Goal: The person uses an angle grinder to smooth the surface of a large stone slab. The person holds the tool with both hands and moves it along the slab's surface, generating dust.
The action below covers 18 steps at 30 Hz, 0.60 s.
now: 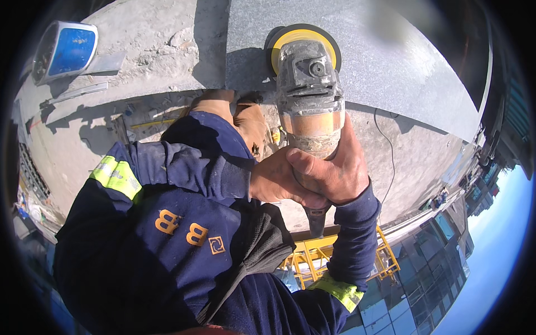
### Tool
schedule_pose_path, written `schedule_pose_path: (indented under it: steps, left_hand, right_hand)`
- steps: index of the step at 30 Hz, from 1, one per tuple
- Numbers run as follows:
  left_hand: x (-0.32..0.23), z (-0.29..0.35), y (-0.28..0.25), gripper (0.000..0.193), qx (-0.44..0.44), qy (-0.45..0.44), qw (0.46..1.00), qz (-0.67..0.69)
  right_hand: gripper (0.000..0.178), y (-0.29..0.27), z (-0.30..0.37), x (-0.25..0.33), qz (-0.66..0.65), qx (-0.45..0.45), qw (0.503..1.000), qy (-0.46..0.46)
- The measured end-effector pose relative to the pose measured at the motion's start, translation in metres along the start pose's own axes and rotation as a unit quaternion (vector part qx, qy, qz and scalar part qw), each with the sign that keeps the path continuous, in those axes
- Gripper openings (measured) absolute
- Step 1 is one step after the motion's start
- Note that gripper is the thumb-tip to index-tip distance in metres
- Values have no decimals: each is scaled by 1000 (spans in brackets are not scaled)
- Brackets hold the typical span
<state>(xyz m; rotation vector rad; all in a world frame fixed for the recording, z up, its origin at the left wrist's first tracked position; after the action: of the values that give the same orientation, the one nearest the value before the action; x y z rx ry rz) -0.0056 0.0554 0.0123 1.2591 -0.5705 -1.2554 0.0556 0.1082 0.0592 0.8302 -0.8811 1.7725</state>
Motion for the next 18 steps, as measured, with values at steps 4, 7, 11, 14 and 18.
schedule_pose_path:
  steps: [4,7,11,14,18]
  left_hand:
    - [7,-8,-1,86,29,-63,997,25]
    - [10,-7,-3,85,19,-64,998,7]
    - [5,1,1,60,0,32,997,-65]
    - [15,1,0,57,1,-9,997,-70]
    - [23,2,-3,58,-31,-54,998,-31]
  right_hand:
    - [82,-4,-3,-3,-29,-21,999,-4]
    - [82,-4,-2,-5,-19,-20,1000,2]
    - [85,3,1,-4,35,48,998,1]
    - [92,0,2,-8,20,34,999,13]
    - [95,2,1,-13,2,18,1000,-4]
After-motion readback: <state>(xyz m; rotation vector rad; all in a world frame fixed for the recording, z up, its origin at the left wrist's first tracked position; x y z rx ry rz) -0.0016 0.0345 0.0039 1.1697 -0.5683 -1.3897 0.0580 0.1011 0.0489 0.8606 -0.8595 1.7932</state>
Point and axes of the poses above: each hand's wrist, its own z-axis away from the middle knuckle, its own y-axis out of the palm, x = y × z, the point moved 8 cm from there along -z, towards the middle knuckle, and after that the axes turned 14 degrees about -y, right-handed, at the moved point
